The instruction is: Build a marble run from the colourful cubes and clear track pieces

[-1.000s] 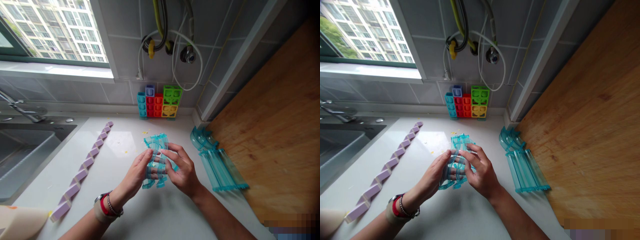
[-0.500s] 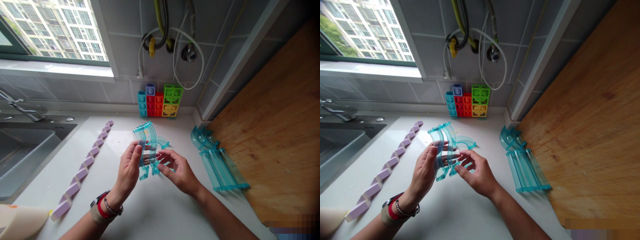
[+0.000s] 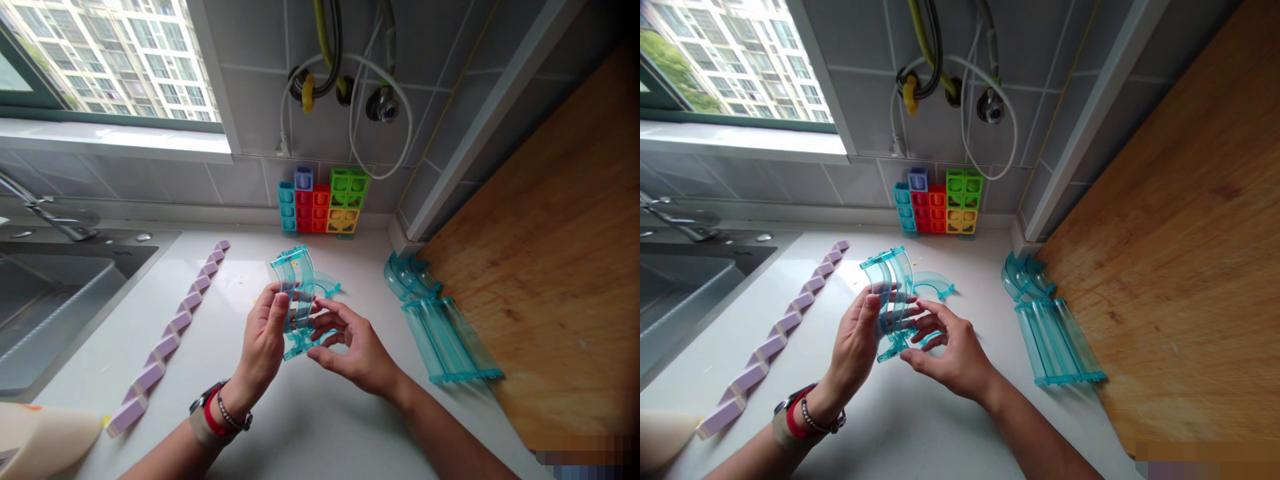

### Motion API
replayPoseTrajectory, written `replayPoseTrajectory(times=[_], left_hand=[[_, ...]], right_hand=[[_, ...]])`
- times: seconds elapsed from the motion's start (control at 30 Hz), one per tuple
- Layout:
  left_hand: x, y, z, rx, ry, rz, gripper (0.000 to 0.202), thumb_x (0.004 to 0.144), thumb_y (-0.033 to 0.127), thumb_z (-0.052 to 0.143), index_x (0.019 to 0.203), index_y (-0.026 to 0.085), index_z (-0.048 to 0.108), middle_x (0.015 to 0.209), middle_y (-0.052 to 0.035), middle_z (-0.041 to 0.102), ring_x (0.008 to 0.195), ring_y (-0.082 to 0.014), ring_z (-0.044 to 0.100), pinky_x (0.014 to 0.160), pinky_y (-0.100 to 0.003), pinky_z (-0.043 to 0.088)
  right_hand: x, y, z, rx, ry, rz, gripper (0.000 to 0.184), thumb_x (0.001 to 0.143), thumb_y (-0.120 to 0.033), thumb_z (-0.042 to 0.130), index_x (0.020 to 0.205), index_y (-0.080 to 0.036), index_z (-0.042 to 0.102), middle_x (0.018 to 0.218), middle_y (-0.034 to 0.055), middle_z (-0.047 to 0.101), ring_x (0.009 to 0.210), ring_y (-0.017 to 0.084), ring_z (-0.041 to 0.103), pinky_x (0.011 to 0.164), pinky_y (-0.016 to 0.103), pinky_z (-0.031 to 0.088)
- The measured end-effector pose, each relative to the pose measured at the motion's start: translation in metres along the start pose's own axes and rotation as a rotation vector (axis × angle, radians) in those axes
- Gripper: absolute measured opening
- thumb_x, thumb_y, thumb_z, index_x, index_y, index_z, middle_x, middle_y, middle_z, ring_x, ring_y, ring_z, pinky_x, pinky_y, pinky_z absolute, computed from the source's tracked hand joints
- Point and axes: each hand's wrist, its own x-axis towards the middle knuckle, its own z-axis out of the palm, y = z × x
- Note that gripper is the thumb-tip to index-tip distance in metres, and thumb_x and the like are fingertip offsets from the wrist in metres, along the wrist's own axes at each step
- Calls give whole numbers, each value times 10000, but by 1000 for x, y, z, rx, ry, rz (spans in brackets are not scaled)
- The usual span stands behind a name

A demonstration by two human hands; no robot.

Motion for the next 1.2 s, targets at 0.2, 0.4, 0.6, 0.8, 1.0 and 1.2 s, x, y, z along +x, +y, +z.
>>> replayPoseTrajectory(times=[0.2,0.4,0.6,0.8,1.0,1.2], left_hand=[[1,-2,1,0,19,-8,466,942,604,615,1112,171,594,1089,-112,743,893,-267,778,750,-392,662],[3,-5,-1,23,23,-24,463,941,604,621,1103,171,601,1141,-124,742,987,-292,762,821,-420,649],[8,0,-4,-212,-88,-127,445,983,597,554,1090,170,625,1211,-148,740,1062,-324,749,910,-485,618],[10,8,-2,-297,-130,-232,495,885,382,776,1290,238,528,1261,-123,723,1057,-312,761,898,-444,628],[13,5,-5,-205,-133,-280,518,860,439,784,1273,212,568,1146,-104,737,964,-280,781,819,-380,647],[13,-5,-8,97,-141,-205,563,689,449,901,1100,195,612,1008,-56,734,695,-223,760,582,-308,640]], right_hand=[[-3,1,6,6,32,-3,706,750,-310,886,1383,-267,575,1205,85,689,948,220,729,819,389,632],[-1,3,3,18,25,11,682,759,-318,873,1374,-262,583,1197,86,688,969,222,717,836,391,620],[4,1,-8,239,-10,18,479,851,-356,775,1305,-255,661,1153,79,693,1023,225,665,835,369,595],[6,0,-16,542,-8,118,287,934,-396,643,1129,-205,734,1091,88,713,833,187,670,710,324,584],[3,-8,-19,138,112,-72,560,900,-590,675,1347,-263,598,1277,111,630,1040,246,645,810,380,584],[-2,-19,-16,-446,119,-389,803,745,-519,858,1438,-307,511,1355,103,572,1093,250,624,875,390,577]])
